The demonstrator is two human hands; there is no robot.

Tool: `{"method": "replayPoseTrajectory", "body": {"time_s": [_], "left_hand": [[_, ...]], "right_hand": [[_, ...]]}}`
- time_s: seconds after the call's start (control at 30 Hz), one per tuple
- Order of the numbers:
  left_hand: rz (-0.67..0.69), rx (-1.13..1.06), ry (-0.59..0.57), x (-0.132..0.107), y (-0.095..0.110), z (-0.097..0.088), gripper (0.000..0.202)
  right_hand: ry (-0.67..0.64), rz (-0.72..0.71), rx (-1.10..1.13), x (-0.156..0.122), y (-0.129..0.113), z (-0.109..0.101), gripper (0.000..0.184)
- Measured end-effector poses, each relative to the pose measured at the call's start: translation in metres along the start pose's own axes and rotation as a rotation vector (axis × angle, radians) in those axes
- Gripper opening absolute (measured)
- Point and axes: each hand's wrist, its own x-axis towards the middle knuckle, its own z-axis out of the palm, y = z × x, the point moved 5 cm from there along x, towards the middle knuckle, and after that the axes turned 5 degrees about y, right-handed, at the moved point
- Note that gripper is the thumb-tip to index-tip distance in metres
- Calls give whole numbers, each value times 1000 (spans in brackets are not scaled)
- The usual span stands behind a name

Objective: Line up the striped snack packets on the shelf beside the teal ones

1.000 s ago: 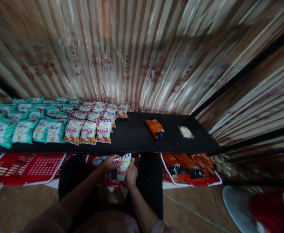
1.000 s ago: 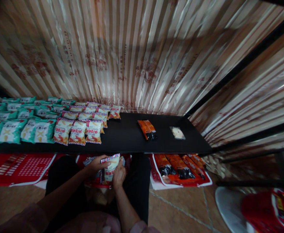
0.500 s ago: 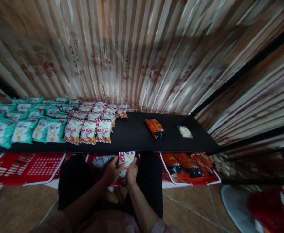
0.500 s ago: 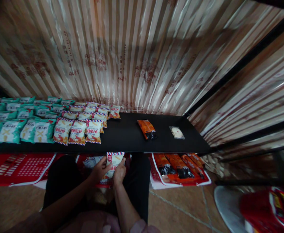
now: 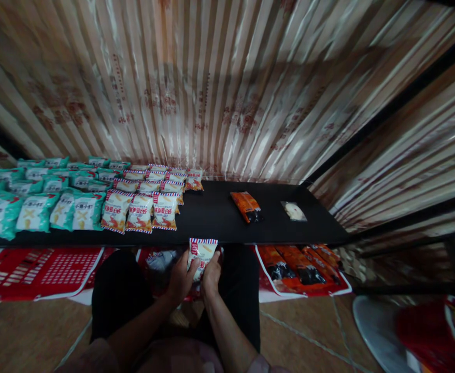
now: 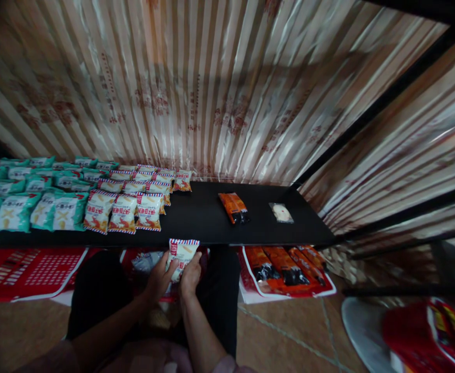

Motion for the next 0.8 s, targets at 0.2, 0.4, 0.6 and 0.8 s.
{"method": "replayPoseTrajectory", "body": {"time_s": [0.2, 0.4, 0.6, 0.8], "left_hand": [[2, 37, 30, 5, 2, -3, 35], [-9, 2, 70, 14, 4, -8, 38], [-18, -16, 99, 25, 2, -11, 40], [-10, -10, 87, 33, 5, -13, 36]], "right_hand": [[-69, 67, -5, -8, -9, -5, 85], [-118, -34, -69, -18, -27, -11, 85], [-168, -132, -56, -27, -47, -15, 78], [-231, -236, -13, -24, -54, -13, 67]]}}
